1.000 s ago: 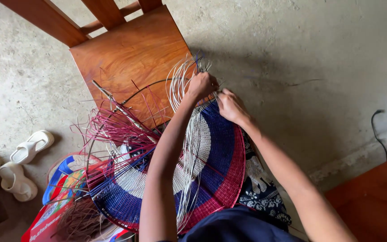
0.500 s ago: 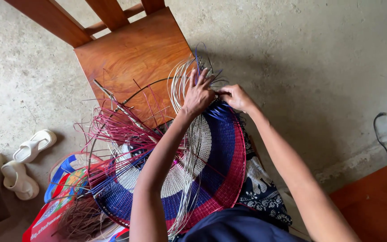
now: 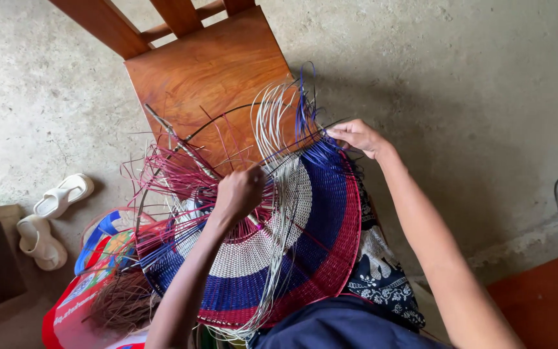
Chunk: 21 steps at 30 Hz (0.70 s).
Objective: Weave colored strands through a circular frame to create a patterned object
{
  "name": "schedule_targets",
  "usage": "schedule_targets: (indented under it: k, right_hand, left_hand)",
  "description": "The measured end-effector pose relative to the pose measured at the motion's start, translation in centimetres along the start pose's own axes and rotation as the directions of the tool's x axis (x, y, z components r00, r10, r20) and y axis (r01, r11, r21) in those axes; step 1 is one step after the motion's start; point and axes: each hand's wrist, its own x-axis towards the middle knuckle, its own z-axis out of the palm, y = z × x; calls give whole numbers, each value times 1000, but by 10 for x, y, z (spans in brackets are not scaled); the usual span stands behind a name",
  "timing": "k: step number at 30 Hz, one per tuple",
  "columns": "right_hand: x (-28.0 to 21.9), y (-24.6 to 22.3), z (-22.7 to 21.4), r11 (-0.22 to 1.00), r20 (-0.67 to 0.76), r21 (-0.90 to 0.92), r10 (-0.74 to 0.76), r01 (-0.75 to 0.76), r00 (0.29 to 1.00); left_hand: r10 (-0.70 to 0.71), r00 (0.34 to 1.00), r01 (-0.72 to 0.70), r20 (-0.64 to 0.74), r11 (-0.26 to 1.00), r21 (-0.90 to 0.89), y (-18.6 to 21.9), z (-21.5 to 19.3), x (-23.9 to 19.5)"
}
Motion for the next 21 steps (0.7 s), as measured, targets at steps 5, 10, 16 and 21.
schedule_targets:
  k: [5, 10, 16, 21]
  right_hand:
    - [38, 22, 17, 991, 81, 136, -26, 15, 996]
    - [31, -7, 36, 982, 72, 184, 34, -47, 997]
    - [21, -45, 71, 955, 48, 275, 104, -113, 993]
    - [34, -20, 33, 894, -158, -431, -212, 126, 964]
  left_hand:
    - [-120, 988, 78, -98, 933, -350, -37, 8, -43]
    - [-101, 961, -24, -256, 896, -444, -47, 18, -44]
    - [-198, 931, 56, -305, 907, -418, -28, -11, -68]
    - [-283, 911, 192, -300, 935, -299, -54, -40, -118]
